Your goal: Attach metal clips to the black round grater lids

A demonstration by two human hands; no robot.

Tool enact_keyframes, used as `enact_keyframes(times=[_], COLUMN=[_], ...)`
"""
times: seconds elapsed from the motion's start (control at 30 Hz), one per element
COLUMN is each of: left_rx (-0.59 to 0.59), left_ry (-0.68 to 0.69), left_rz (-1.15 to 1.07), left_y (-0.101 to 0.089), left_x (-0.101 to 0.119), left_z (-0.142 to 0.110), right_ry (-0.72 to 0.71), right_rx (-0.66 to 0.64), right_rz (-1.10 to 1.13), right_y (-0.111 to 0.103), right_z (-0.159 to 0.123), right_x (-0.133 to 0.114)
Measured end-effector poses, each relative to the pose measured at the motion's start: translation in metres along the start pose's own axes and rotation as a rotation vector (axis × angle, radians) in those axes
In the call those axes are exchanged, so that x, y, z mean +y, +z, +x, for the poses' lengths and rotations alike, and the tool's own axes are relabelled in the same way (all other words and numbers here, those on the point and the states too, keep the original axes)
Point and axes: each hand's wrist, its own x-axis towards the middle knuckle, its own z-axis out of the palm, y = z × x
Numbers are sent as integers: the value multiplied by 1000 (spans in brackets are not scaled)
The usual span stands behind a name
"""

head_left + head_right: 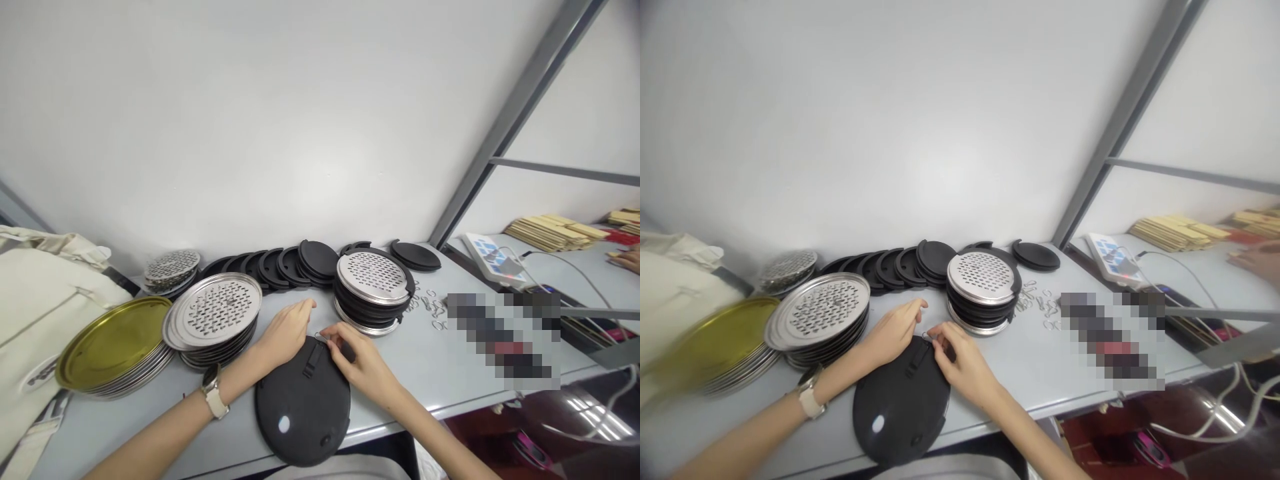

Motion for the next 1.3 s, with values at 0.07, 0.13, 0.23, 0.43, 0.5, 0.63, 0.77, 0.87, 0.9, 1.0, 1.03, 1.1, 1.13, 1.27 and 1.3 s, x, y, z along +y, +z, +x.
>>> enact_keyframes(times=[0.07, 0.13, 0.23, 0.43, 0.5, 0.63, 0.77, 0.87, 0.9, 1.0, 1.03, 1.1, 1.13, 1.27, 1.3], left_rx=[-18, -33, -53, -80, -98, -121, -118, -116, -119, -125, -126, -127, -125, -113, -110], left_ry=[32, 79, 158, 194, 108, -36, -35, -29, -27, -31, -34, -39, -42, -60, -69], left_rz=[39, 69, 143, 353, 328, 202, 147, 126, 121, 116, 116, 116, 117, 129, 134], left_y=[0, 3, 9, 5, 2, 2, 6, 7, 7, 5, 4, 3, 2, 2, 2], left_x=[-1, -5, -12, 0, 9, 17, 11, 9, 9, 10, 10, 11, 11, 11, 12], left_z=[2, 5, 8, -2, -5, -6, -5, -6, -7, -8, -9, -9, -9, -10, -10], right_ry=[7, 22, 47, 73, 70, 48, 15, -9, -14, -26, -33, -49, -56, -60, -58], right_rx=[6, 10, -5, -17, -10, -2, -28, -2, 13, 20, 9, -15, -22, -32, -36], right_rz=[15, 25, 19, 44, 50, 49, 41, 0, -15, -34, -33, -30, -30, -34, -33], right_y=[2, 4, 5, 5, 5, 5, 4, 5, 5, 4, 4, 4, 4, 4, 4], right_z=[-1, -1, -3, -4, -4, -5, -5, -4, -4, -3, -3, -3, -3, -4, -4], right_x=[0, 0, 0, 1, 1, 1, 0, -1, -1, -3, -3, -3, -3, -3, -2])
